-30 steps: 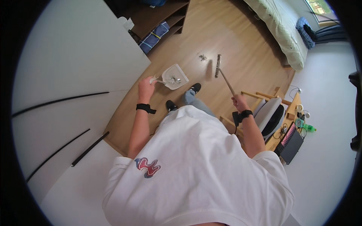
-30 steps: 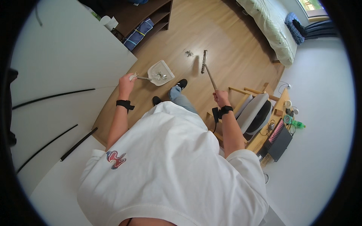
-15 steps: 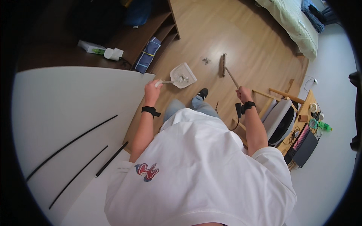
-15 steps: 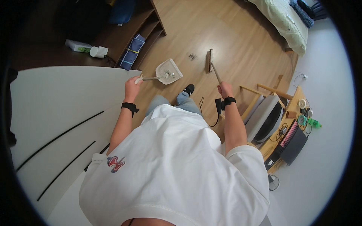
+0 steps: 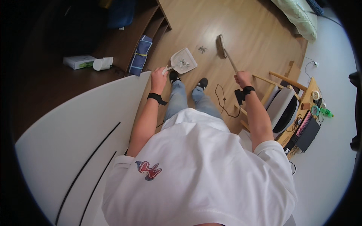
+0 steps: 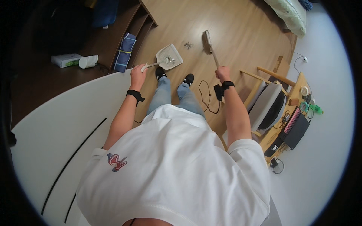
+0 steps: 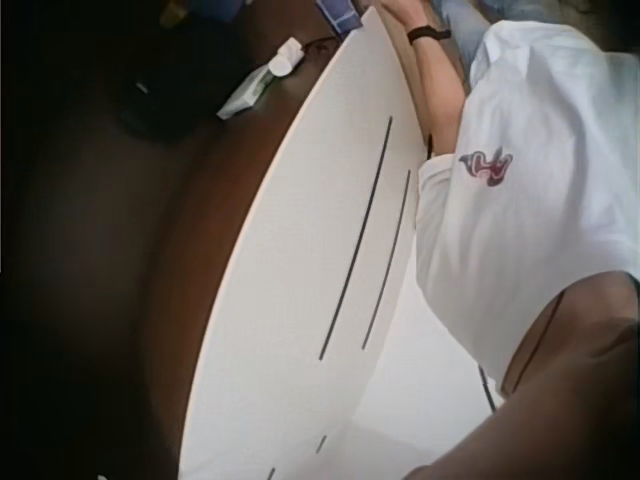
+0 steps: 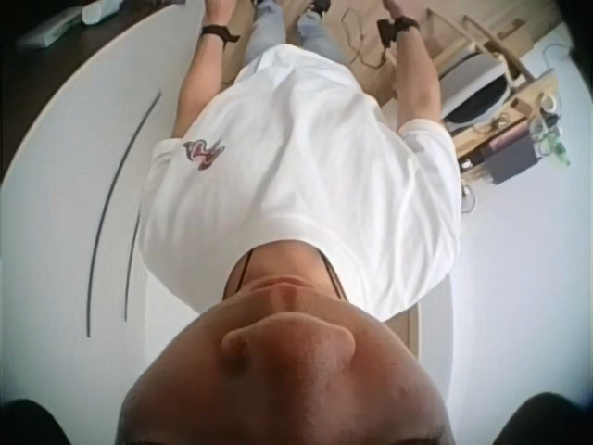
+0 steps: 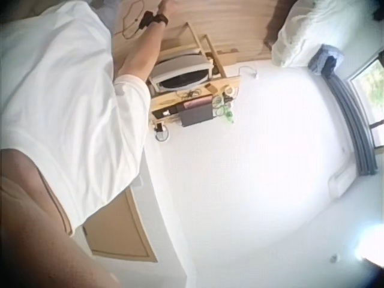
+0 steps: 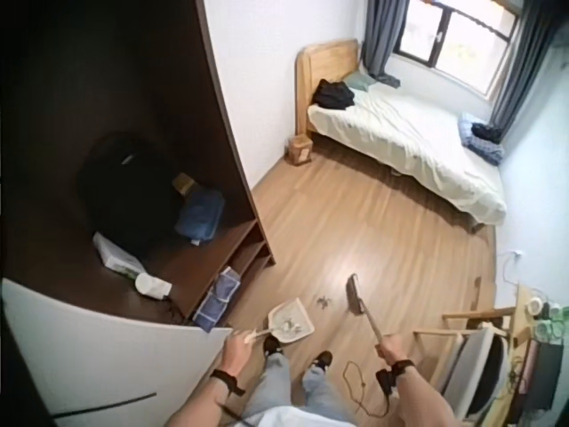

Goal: The person sweeps a bedroom floor with a broom, gathering debris into a dustpan. They then switch to a mop and wipe the floor near the door and desk area.

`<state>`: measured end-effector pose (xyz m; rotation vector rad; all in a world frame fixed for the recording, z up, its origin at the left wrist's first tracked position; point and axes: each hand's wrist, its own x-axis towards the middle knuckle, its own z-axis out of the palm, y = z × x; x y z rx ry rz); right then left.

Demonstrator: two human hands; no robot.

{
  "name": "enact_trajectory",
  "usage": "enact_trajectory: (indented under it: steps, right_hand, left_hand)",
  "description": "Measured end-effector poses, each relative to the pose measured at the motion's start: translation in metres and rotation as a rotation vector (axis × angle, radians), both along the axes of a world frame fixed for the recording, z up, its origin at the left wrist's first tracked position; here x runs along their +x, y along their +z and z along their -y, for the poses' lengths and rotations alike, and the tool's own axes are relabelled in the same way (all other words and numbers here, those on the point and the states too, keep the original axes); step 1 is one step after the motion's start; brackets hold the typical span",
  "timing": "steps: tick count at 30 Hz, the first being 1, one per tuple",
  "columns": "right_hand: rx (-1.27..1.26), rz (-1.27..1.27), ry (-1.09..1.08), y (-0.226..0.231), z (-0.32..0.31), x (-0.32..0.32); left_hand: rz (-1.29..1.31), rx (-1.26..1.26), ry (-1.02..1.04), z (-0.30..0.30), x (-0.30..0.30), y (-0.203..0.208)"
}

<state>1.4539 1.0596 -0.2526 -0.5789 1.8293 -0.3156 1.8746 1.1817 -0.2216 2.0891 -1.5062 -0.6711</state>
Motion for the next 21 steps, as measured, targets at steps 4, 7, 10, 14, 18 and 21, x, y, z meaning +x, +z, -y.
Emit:
enact_trajectory:
  steps: [4,7,10,14,18,21]
  right_hand:
    - [0.054,-0.068,-0.005,0.003,-0.008,0.04]
    - [0.081,-0.062,0.042,-0.007,-0.018,0.059]
    - [0.096,-0.101,0.148,-0.003,-0.023,0.079]
    - [0.098,-0.176,0.281,-0.008,-0.031,0.084]
    - [0.105,-0.259,0.401,-0.005,-0.04,0.088]
    - [0.129,-0.167,0.391,-0.004,-0.05,0.098]
  left_hand:
    - [-0.061,0.019,0.008,0.006,0.003,-0.019]
    - [-0.077,0.038,-0.012,0.014,0.005,-0.027]
    - [-0.048,0.11,-0.036,0.025,0.006,-0.022]
    - [0.004,0.166,-0.093,0.039,0.005,-0.024]
    - [0.058,0.229,-0.122,0.042,0.001,-0.025]
    - [0.079,0.261,-0.118,0.034,0.001,-0.025]
